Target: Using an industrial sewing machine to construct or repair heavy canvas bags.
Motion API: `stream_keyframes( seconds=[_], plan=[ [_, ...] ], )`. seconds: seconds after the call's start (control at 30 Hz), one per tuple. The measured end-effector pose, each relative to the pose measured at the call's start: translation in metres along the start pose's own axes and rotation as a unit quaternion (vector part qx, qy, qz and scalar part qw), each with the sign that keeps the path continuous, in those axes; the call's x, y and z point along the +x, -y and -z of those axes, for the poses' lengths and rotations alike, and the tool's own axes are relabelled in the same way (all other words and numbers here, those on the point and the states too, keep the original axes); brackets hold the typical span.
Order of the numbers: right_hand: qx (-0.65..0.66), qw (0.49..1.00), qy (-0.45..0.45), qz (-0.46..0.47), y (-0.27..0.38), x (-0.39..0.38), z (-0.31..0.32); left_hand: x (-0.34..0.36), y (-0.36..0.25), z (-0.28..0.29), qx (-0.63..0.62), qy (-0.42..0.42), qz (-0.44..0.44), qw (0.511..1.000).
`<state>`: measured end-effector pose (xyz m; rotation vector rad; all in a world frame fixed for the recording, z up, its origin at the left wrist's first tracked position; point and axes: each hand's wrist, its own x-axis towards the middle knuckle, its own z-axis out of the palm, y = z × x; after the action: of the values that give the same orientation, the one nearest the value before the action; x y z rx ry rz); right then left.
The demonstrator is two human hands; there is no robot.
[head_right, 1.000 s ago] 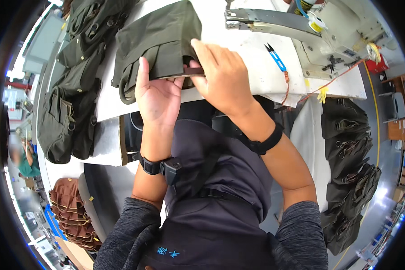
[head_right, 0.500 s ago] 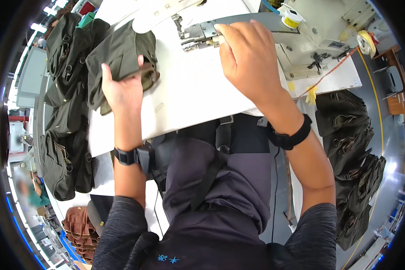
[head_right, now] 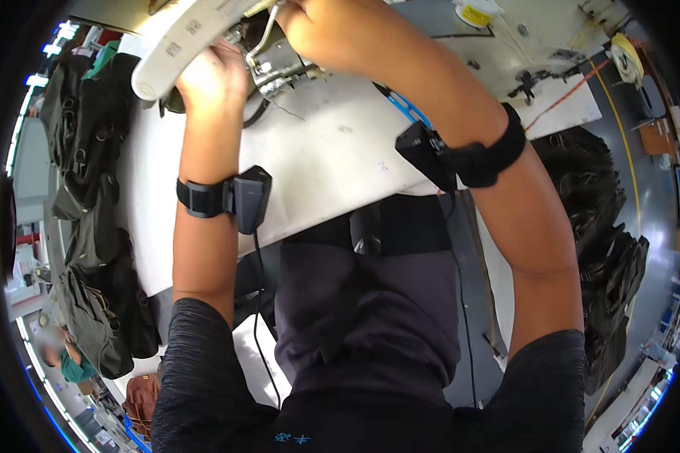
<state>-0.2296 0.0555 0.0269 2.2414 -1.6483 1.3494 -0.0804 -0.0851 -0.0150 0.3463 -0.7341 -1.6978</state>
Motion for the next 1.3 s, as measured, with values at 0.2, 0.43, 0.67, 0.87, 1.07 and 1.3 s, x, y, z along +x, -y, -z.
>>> stream_keyframes(
  seconds=[0.2, 0.43, 0.67, 0.87, 1.07, 1.3],
  plan=[
    [-0.129, 0.959, 0.034, 0.251, -0.018, 0.016, -0.007, -0.002, -0.003, 0.0, 0.003, -0.001, -0.021, 1.0],
    [-0.117, 0.981, 0.113, 0.102, -0.031, 0.025, -0.013, -0.007, -0.012, -0.006, 0.021, 0.011, -0.042, 0.999],
    [0.061, 0.997, 0.01, 0.039, -0.013, 0.015, -0.006, -0.03, -0.016, -0.004, 0.066, 0.062, -0.101, 0.991],
    [0.066, 0.997, 0.028, 0.025, -0.007, 0.013, -0.005, -0.072, -0.013, -0.014, 0.043, 0.042, -0.117, 0.991],
    [0.135, 0.98, -0.017, 0.148, -0.004, 0.017, -0.009, -0.094, -0.016, -0.034, -0.013, 0.015, -0.069, 0.997],
    [0.053, 0.998, -0.017, -0.006, -0.001, 0.005, -0.005, -0.11, -0.009, -0.034, -0.018, -0.068, -0.001, 0.997]
  ],
)
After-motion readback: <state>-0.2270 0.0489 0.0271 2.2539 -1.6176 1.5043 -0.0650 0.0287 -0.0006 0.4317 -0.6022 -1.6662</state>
